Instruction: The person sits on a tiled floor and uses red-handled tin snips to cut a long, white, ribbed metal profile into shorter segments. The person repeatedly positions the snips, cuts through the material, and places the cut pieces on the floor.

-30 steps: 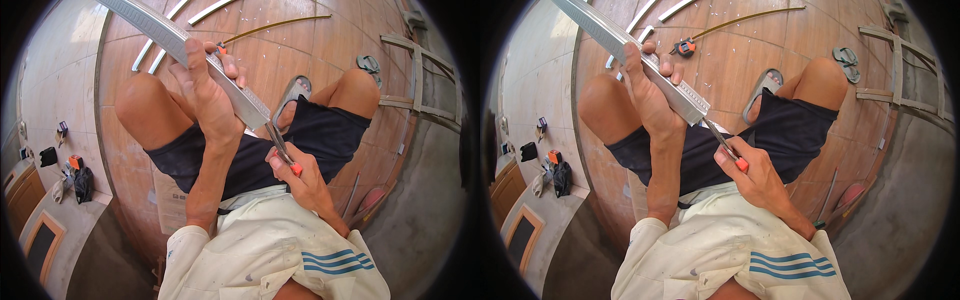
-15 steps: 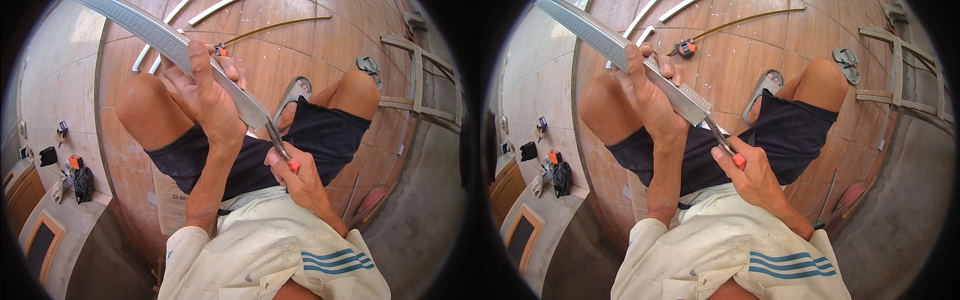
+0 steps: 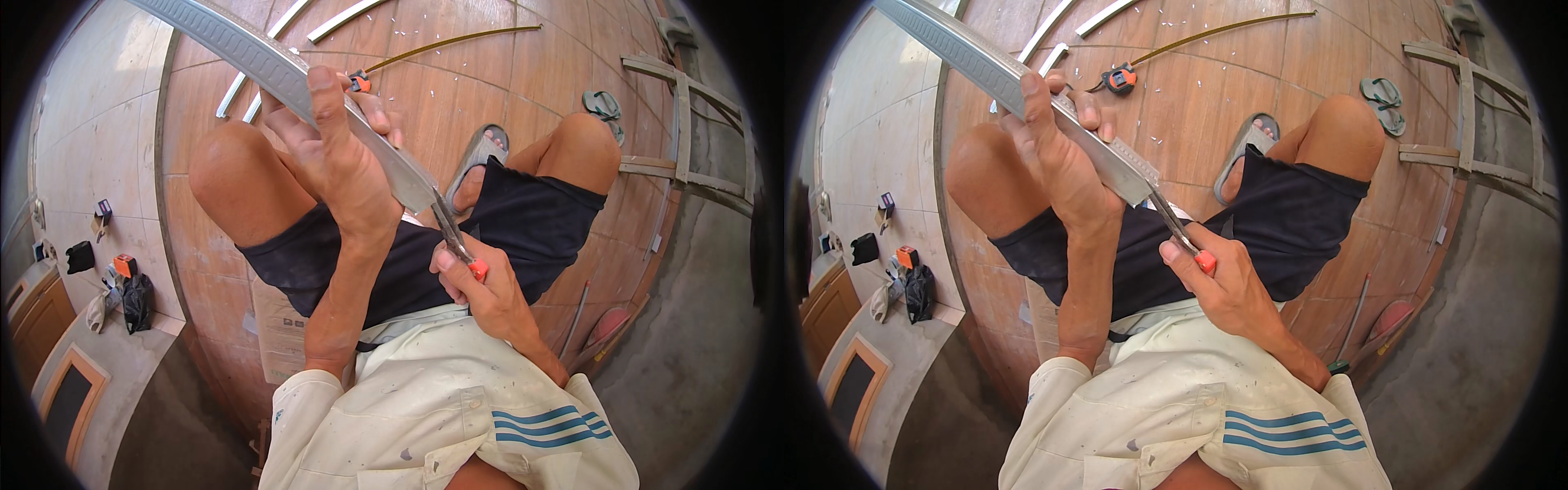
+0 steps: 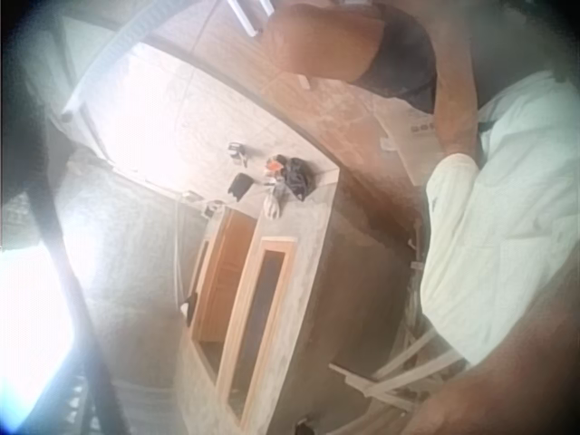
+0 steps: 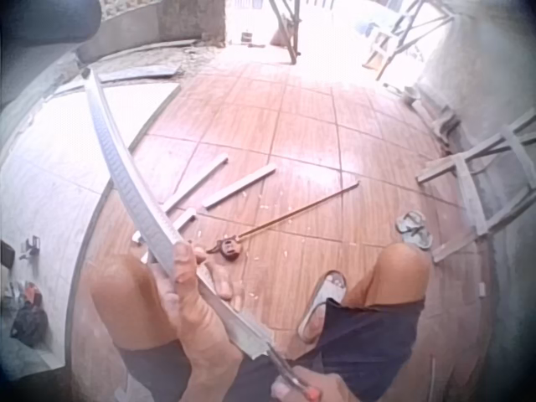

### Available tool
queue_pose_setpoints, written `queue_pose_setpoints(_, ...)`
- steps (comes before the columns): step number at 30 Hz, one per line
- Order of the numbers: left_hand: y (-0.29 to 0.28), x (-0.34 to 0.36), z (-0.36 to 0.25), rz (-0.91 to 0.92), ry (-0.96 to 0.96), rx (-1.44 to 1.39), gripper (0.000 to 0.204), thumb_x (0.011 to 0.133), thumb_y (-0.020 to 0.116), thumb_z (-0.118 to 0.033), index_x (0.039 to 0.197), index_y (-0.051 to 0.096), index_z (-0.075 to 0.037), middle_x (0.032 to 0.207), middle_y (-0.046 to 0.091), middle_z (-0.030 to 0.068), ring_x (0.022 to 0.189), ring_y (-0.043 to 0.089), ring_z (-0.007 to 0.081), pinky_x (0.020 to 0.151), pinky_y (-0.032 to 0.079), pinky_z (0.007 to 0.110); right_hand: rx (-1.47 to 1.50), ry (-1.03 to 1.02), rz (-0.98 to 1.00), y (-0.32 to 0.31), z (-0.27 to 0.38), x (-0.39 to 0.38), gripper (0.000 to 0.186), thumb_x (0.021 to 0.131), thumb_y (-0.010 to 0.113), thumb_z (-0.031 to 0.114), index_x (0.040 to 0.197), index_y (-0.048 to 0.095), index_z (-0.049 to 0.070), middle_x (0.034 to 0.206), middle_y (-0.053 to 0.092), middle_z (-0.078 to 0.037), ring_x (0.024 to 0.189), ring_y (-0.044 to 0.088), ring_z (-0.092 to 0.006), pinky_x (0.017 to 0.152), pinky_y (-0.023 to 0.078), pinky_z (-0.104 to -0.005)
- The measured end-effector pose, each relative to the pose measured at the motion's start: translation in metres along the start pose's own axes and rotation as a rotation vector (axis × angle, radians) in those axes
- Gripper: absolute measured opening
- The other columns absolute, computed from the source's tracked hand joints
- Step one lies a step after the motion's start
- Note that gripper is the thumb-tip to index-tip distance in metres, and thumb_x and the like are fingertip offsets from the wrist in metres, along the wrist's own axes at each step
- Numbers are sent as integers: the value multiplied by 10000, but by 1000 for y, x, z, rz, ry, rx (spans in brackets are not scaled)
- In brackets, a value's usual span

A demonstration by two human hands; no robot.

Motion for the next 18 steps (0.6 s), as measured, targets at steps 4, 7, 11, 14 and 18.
queue_pose_setpoints(4, -2, 0, -1, -14, 1, 27, 370, 1082, 705, -386, 1203, 455, -141, 1100, 569, 12, 735, 564, 105, 574, 486, 268, -51, 7, -22, 0, 3, -1, 476, 1099, 641, 421, 1067, 689, -51, 626, 433, -55, 591, 405, -146, 567, 347, -348)
queue_pose_setpoints(7, 1, -1, -1, -32, 7, 40, 367, 1088, 695, -383, 1217, 452, -139, 1091, 570, 8, 726, 564, 102, 566, 484, 269, -55, 10, -44, 1, 2, 0, 470, 1099, 646, 407, 1118, 696, -59, 636, 411, -72, 605, 390, -160, 573, 351, -358)
queue_pose_setpoints(11, 0, -2, -2, -31, 41, 54, 374, 1096, 682, -378, 1249, 440, -138, 1068, 571, 8, 713, 559, 100, 561, 482, 272, -85, -2, -58, -1, 2, 1, 451, 1102, 648, 385, 1126, 698, -62, 636, 415, -84, 606, 387, -173, 574, 359, -373)
queue_pose_setpoints(14, 3, -5, -3, -38, 57, 93, 371, 1101, 677, -368, 1264, 434, -140, 1058, 572, 9, 714, 560, 100, 559, 480, 273, -119, -11, -81, -2, 4, 0, 448, 1106, 644, 380, 1092, 692, -66, 633, 420, -90, 599, 386, -178, 572, 361, -380)
queue_pose_setpoints(18, 4, -5, -1, -23, 82, 89, 358, 1101, 678, -362, 1257, 437, -147, 1063, 572, 10, 715, 561, 99, 564, 480, 276, -111, -1, -82, -3, 2, 0, 453, 1108, 641, 385, 1044, 684, -62, 627, 428, -87, 591, 385, -180, 568, 361, -382)
Point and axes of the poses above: each hand's wrist, its own x-axis towards the middle knuckle, its own y-axis out of the palm, z = x × y, the point moved 1 cm from there along x, towards the middle knuckle
